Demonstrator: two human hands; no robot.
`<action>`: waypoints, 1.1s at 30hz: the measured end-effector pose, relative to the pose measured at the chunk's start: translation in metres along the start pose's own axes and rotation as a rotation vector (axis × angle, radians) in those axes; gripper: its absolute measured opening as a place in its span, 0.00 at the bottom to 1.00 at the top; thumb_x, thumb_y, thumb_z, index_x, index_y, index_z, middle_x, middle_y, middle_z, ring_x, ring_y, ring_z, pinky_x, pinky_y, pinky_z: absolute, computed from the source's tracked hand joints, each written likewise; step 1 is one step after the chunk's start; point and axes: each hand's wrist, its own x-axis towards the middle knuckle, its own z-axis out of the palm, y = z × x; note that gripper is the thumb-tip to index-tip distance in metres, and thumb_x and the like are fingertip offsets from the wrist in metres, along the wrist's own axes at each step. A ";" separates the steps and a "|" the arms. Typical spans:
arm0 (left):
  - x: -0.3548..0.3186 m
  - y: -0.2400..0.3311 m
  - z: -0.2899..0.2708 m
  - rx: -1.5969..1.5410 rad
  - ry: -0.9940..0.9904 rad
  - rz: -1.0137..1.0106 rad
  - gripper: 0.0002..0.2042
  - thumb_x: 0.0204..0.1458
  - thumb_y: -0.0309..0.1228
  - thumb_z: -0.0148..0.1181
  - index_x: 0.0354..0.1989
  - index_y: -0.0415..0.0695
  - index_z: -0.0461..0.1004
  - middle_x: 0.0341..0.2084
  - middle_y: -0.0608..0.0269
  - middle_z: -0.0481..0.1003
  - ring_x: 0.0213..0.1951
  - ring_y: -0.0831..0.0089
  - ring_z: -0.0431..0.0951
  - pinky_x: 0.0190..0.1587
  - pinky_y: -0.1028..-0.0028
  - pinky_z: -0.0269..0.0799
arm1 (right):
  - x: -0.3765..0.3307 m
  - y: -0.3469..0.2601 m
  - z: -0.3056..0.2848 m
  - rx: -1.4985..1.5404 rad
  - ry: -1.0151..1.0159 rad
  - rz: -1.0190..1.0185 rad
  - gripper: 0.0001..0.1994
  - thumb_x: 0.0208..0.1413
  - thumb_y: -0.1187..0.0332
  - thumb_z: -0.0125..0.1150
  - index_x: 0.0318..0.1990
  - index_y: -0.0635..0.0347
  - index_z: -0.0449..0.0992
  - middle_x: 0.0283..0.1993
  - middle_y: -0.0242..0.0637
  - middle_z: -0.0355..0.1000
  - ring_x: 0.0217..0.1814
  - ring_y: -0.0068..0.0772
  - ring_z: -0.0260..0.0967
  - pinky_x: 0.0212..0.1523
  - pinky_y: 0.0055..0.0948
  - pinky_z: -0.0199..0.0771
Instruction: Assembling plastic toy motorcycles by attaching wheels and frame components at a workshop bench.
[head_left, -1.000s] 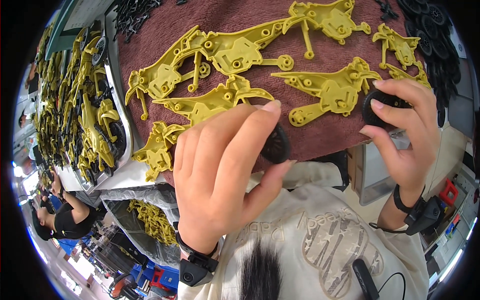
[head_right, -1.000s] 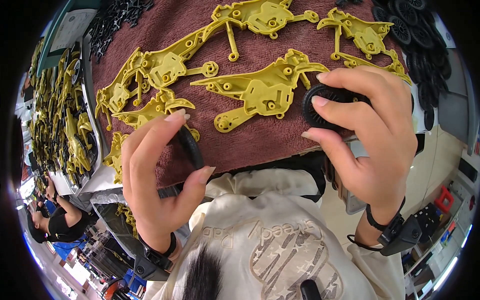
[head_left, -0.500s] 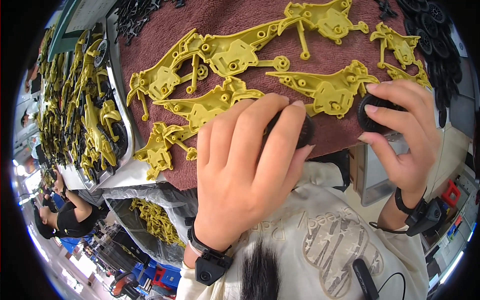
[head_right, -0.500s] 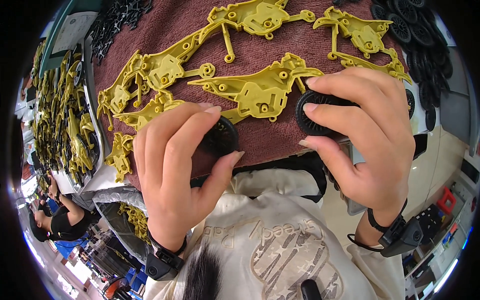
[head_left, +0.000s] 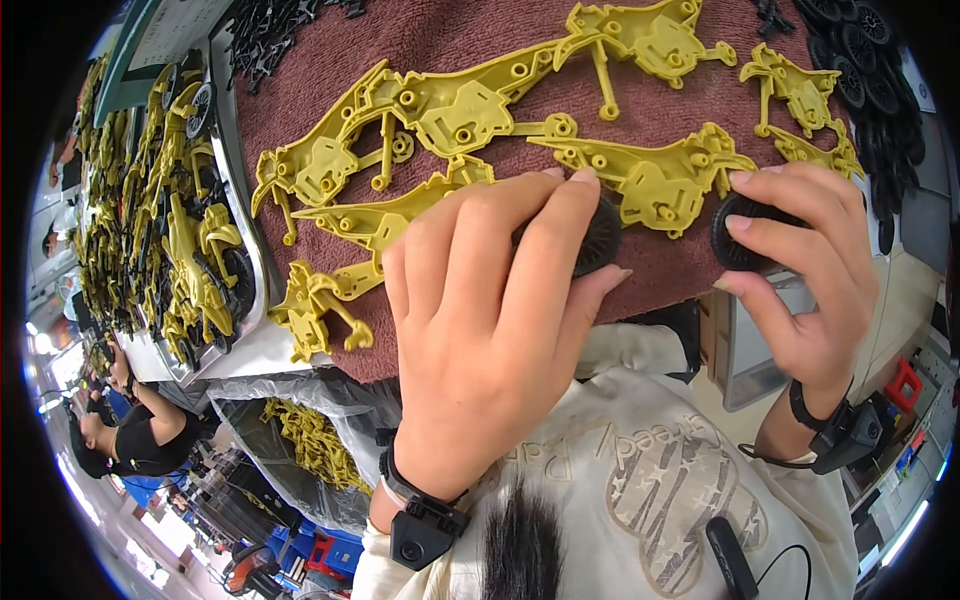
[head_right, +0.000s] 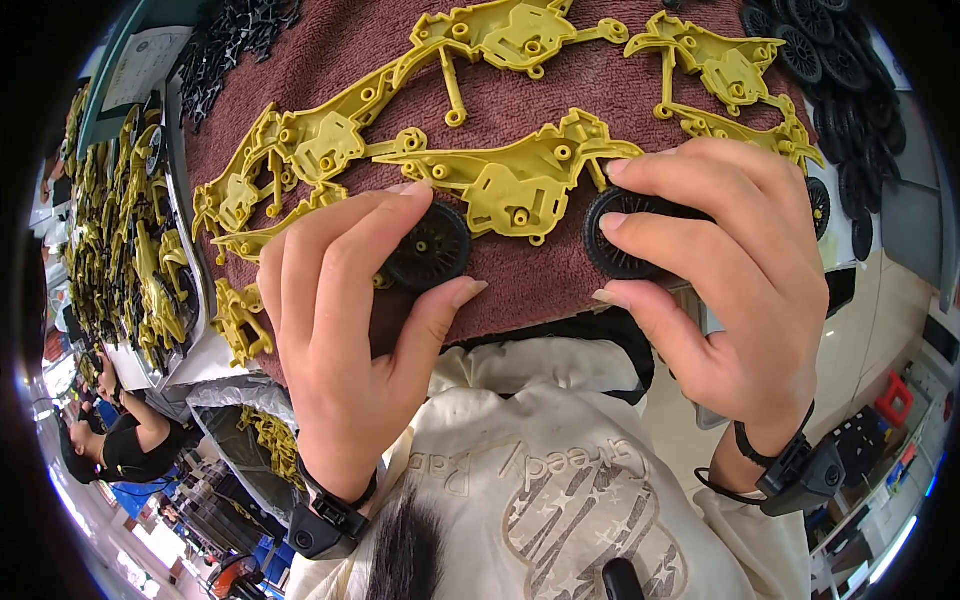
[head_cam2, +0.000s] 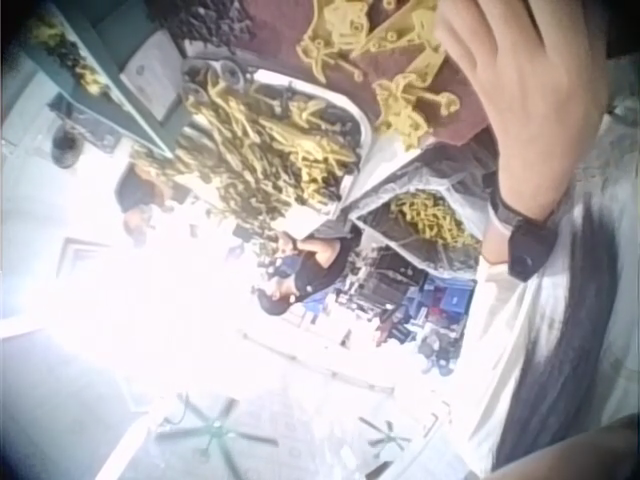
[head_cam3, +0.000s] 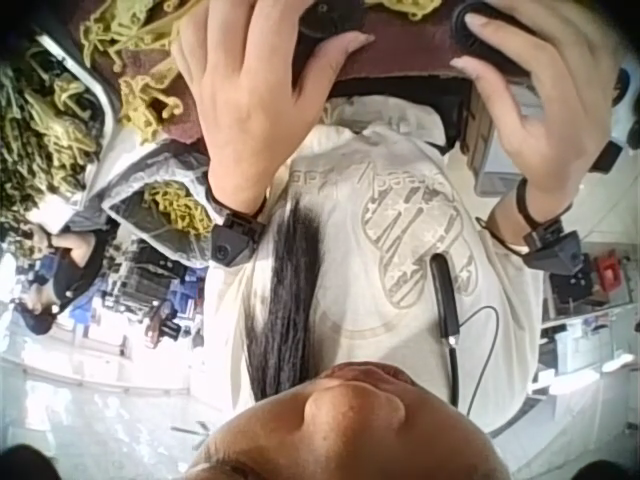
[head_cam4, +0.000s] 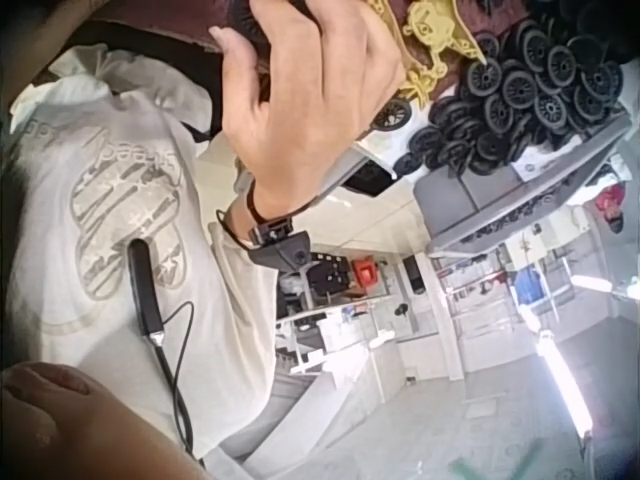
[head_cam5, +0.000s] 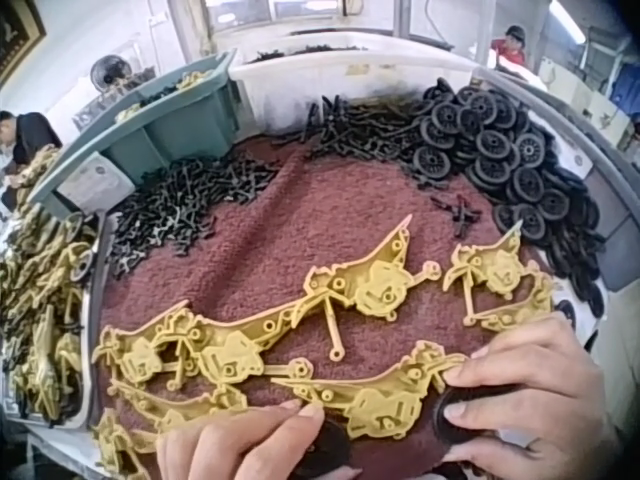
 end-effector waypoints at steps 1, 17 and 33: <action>-0.001 0.000 0.000 0.001 0.000 0.000 0.26 0.38 0.31 0.73 0.50 0.43 0.75 0.44 0.59 0.74 0.42 0.62 0.71 0.48 0.67 0.63 | 0.001 0.000 0.000 0.000 0.000 0.000 0.19 0.34 0.73 0.72 0.39 0.63 0.76 0.49 0.46 0.74 0.50 0.52 0.68 0.52 0.43 0.68; 0.012 0.008 -0.039 -0.288 -0.006 -0.072 0.24 0.39 0.29 0.73 0.48 0.40 0.74 0.45 0.55 0.72 0.45 0.58 0.73 0.42 0.66 0.70 | 0.004 0.017 -0.037 -0.082 0.261 0.162 0.19 0.37 0.74 0.71 0.42 0.57 0.78 0.52 0.41 0.70 0.51 0.46 0.68 0.51 0.39 0.69; 0.233 0.022 0.045 -0.244 -0.182 0.574 0.18 0.55 0.29 0.57 0.55 0.41 0.67 0.51 0.53 0.69 0.50 0.53 0.72 0.53 0.62 0.69 | -0.006 0.093 -0.065 -0.484 0.338 0.370 0.22 0.46 0.78 0.60 0.53 0.57 0.72 0.53 0.38 0.66 0.56 0.43 0.64 0.51 0.39 0.62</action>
